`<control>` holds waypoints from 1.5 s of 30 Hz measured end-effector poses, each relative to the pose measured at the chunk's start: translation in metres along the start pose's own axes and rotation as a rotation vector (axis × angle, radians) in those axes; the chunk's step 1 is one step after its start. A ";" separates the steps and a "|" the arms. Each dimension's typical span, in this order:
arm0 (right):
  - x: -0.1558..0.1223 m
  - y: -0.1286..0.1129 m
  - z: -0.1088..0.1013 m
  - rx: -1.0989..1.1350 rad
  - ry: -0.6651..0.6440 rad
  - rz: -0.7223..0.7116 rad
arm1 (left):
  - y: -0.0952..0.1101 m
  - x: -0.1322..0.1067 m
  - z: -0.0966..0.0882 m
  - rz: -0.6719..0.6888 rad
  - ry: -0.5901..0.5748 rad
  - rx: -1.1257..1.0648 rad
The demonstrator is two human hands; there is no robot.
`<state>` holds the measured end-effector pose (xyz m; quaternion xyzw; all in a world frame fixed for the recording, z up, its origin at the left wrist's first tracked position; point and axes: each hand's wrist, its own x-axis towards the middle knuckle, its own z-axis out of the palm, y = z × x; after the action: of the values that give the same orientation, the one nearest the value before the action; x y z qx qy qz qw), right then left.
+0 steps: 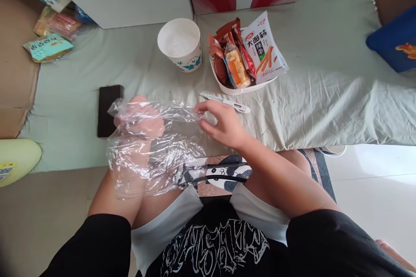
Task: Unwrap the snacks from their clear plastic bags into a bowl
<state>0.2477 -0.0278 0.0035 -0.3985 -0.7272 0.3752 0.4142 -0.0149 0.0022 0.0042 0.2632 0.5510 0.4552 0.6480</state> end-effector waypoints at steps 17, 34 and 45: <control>-0.001 -0.006 -0.019 0.312 0.329 0.324 | 0.017 0.013 0.004 0.276 0.057 0.010; -0.002 -0.014 -0.021 0.088 0.448 0.365 | 0.017 0.005 0.018 0.325 0.010 0.026; -0.005 -0.007 -0.031 0.051 0.596 0.265 | 0.022 0.002 -0.002 0.624 0.235 -0.065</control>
<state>0.2753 -0.0286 0.0192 -0.5715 -0.5062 0.3109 0.5662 -0.0231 0.0139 0.0213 0.3438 0.5001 0.6763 0.4176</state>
